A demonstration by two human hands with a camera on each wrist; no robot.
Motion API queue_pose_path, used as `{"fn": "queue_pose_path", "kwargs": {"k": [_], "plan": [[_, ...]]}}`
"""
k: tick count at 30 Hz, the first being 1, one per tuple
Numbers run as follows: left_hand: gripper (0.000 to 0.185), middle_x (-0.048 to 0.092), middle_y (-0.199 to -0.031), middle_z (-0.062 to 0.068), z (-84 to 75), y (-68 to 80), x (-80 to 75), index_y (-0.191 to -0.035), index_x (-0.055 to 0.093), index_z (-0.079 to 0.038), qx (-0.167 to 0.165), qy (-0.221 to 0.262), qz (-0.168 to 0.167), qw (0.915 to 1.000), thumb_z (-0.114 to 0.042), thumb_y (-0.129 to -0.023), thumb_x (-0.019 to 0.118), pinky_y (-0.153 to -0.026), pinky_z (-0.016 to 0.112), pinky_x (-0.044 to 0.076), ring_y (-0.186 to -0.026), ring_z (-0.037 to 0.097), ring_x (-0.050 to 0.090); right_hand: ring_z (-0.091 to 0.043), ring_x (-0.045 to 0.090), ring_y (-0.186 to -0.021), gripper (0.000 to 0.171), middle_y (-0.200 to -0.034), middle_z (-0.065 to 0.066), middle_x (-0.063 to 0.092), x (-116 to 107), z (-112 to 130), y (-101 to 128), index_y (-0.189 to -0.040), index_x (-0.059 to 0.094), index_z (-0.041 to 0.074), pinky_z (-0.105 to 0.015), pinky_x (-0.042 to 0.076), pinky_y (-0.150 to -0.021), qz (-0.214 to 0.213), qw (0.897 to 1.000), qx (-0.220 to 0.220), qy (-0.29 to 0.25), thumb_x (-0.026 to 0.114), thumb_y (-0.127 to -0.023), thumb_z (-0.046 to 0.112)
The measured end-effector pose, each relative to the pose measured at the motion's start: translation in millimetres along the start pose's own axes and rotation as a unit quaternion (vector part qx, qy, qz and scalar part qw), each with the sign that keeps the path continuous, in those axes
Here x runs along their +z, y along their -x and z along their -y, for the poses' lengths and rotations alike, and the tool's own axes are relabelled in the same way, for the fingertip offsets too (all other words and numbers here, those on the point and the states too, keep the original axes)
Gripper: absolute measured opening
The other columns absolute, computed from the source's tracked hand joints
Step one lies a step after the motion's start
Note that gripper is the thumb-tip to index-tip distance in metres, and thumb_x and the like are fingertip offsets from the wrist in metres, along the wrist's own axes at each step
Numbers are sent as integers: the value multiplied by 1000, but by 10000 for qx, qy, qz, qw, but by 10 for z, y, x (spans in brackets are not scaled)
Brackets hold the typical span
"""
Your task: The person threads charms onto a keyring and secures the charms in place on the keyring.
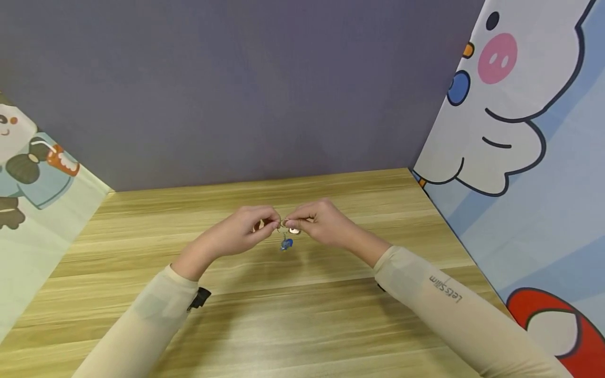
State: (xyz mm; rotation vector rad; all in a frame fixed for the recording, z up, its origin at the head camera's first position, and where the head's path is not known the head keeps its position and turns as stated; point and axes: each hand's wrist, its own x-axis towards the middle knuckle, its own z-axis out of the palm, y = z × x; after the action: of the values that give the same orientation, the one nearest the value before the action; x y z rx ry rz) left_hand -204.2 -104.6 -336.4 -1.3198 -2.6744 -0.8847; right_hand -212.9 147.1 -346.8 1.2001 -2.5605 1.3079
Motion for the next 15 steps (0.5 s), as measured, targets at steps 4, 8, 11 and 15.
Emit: {"fn": "queue_pose_path", "kwargs": {"k": [4,8,11,15], "plan": [[17,69,-94,-3,-10,7,-2,-112,71,-11,-135,79,-14,9999,-15,-111,55,-74,27,54,-83,9,59,-15,72,-81,15,-97,-5,82,-6,16,3,-108,84,8,-28,57,-74,-22,9997,240,99,71,-103,13],[13,70,-96,-3,-17,15,4,-113,71,-12,-262,184,13,9995,-19,-110,60,-74,27,53,-86,9,61,-13,71,-81,15,-96,-4,82,-6,25,12,-108,83,9,-29,57,-74,-41,9992,397,66,70,-104,15],[10,72,-96,-1,-17,20,13,-111,71,-10,-213,187,-72,9996,-15,-107,63,-73,26,54,-86,9,62,-11,71,-81,15,-96,-5,82,9,14,13,-108,83,8,-29,58,-74,-14,9996,288,13,70,-103,13],[11,76,-97,3,-18,19,23,-112,73,-8,-215,302,-263,9990,-9,-105,65,-73,25,56,-85,10,66,-11,71,-81,14,-96,-6,82,35,26,5,-108,83,7,-31,59,-74,9,9999,118,-62,70,-103,11]]}}
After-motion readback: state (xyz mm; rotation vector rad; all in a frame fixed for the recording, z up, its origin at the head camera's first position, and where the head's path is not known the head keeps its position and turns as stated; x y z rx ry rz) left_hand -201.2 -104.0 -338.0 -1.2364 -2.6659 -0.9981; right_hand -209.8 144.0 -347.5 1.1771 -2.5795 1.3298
